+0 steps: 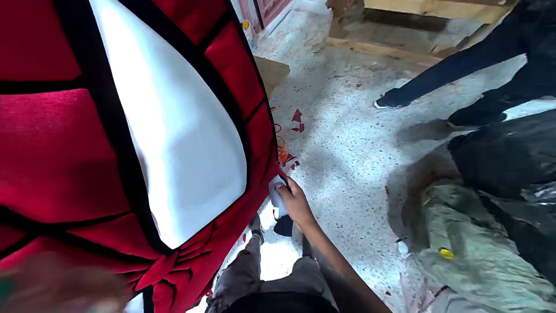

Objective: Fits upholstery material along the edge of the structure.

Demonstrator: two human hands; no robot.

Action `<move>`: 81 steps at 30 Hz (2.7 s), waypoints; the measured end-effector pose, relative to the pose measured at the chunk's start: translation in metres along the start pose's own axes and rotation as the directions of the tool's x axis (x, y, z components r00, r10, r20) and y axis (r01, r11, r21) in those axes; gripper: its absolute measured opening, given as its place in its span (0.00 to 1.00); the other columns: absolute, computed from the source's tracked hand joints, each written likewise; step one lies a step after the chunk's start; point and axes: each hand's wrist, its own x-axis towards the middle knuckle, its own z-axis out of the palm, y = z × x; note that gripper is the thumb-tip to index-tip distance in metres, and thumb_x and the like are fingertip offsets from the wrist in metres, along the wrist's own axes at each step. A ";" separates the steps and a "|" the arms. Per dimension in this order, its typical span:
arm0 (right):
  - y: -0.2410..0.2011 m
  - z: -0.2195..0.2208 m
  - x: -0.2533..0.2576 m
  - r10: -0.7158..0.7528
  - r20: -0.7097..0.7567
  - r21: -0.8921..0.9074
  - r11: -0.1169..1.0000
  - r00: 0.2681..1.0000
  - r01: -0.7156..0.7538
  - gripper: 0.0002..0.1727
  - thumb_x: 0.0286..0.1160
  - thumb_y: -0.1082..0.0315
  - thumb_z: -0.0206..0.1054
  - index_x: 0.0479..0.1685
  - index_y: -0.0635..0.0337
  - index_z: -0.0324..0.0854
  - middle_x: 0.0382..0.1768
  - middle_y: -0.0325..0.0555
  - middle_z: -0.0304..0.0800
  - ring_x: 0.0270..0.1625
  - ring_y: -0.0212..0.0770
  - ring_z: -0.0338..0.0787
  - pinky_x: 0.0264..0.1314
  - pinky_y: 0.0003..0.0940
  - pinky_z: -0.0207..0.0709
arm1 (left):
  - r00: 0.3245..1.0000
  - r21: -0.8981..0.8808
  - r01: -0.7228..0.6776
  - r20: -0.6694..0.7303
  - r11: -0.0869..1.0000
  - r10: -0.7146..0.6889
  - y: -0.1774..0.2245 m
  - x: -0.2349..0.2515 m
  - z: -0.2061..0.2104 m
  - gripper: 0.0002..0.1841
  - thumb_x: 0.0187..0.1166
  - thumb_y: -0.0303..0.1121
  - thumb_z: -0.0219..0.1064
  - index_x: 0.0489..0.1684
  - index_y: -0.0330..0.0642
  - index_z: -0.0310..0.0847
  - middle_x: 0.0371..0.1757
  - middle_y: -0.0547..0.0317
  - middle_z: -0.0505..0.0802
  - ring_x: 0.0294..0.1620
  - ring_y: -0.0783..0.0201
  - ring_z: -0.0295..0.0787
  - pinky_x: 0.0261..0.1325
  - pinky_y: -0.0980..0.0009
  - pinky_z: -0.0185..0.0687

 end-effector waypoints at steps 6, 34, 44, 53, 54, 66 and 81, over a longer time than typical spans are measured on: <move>-0.070 -0.020 -0.080 -0.144 0.163 0.098 0.987 0.976 0.129 0.15 0.81 0.58 0.68 0.59 0.54 0.86 0.47 0.41 0.94 0.48 0.38 0.93 0.54 0.40 0.90 | 0.892 -0.232 0.225 0.441 0.946 -0.104 -0.193 0.042 0.088 0.27 0.87 0.58 0.57 0.52 0.39 0.85 0.42 0.46 0.95 0.42 0.51 0.95 0.51 0.52 0.93; -0.003 -0.009 -0.094 -0.050 -0.034 0.213 0.976 0.998 0.056 0.10 0.78 0.63 0.70 0.52 0.53 0.92 0.46 0.38 0.94 0.45 0.36 0.93 0.47 0.35 0.91 | 0.886 0.339 0.252 0.296 0.906 -0.357 -0.309 0.095 0.096 0.14 0.73 0.36 0.77 0.55 0.46 0.89 0.55 0.63 0.94 0.57 0.65 0.91 0.63 0.59 0.90; 0.086 0.140 0.083 -0.277 -0.652 -0.171 0.961 0.705 0.219 0.11 0.62 0.69 0.76 0.44 0.53 0.92 0.42 0.36 0.89 0.42 0.30 0.89 0.40 0.30 0.88 | 0.882 0.487 0.264 0.229 0.833 -0.413 -0.561 0.123 0.059 0.24 0.72 0.36 0.76 0.66 0.36 0.87 0.89 0.33 0.67 0.93 0.42 0.53 0.93 0.50 0.50; 0.106 0.175 0.141 -0.463 -0.621 -0.241 0.880 0.632 0.409 0.04 0.67 0.72 0.73 0.34 0.57 0.94 0.34 0.35 0.91 0.36 0.25 0.88 0.35 0.20 0.84 | 0.709 0.686 0.368 0.230 0.628 -0.667 -0.485 0.214 0.063 0.21 0.75 0.28 0.71 0.62 0.21 0.85 0.69 0.31 0.88 0.75 0.39 0.82 0.83 0.53 0.68; 0.100 0.174 0.145 -0.479 -0.622 -0.240 0.869 0.619 0.432 0.04 0.67 0.73 0.73 0.34 0.57 0.94 0.35 0.35 0.90 0.36 0.26 0.88 0.35 0.20 0.84 | 0.718 0.670 0.373 0.230 0.642 -0.657 -0.488 0.215 0.059 0.21 0.76 0.29 0.71 0.64 0.23 0.85 0.72 0.32 0.86 0.78 0.42 0.80 0.85 0.56 0.66; 0.094 0.174 0.152 -0.504 -0.597 -0.163 0.838 0.624 0.520 0.05 0.69 0.74 0.71 0.38 0.59 0.91 0.42 0.40 0.92 0.45 0.30 0.91 0.44 0.24 0.88 | 0.965 0.630 -0.051 0.230 0.775 -0.123 -0.563 0.176 0.042 0.23 0.76 0.41 0.68 0.51 0.24 0.91 0.58 0.28 0.92 0.64 0.37 0.89 0.79 0.56 0.72; 0.101 0.170 0.166 -0.494 -0.670 -0.179 0.832 0.554 0.525 0.05 0.64 0.77 0.72 0.27 0.57 0.84 0.38 0.38 0.89 0.45 0.30 0.89 0.42 0.22 0.86 | 0.853 0.708 0.122 0.284 0.695 -0.439 -0.561 0.186 0.045 0.23 0.81 0.43 0.68 0.63 0.32 0.88 0.72 0.40 0.88 0.79 0.47 0.80 0.87 0.59 0.61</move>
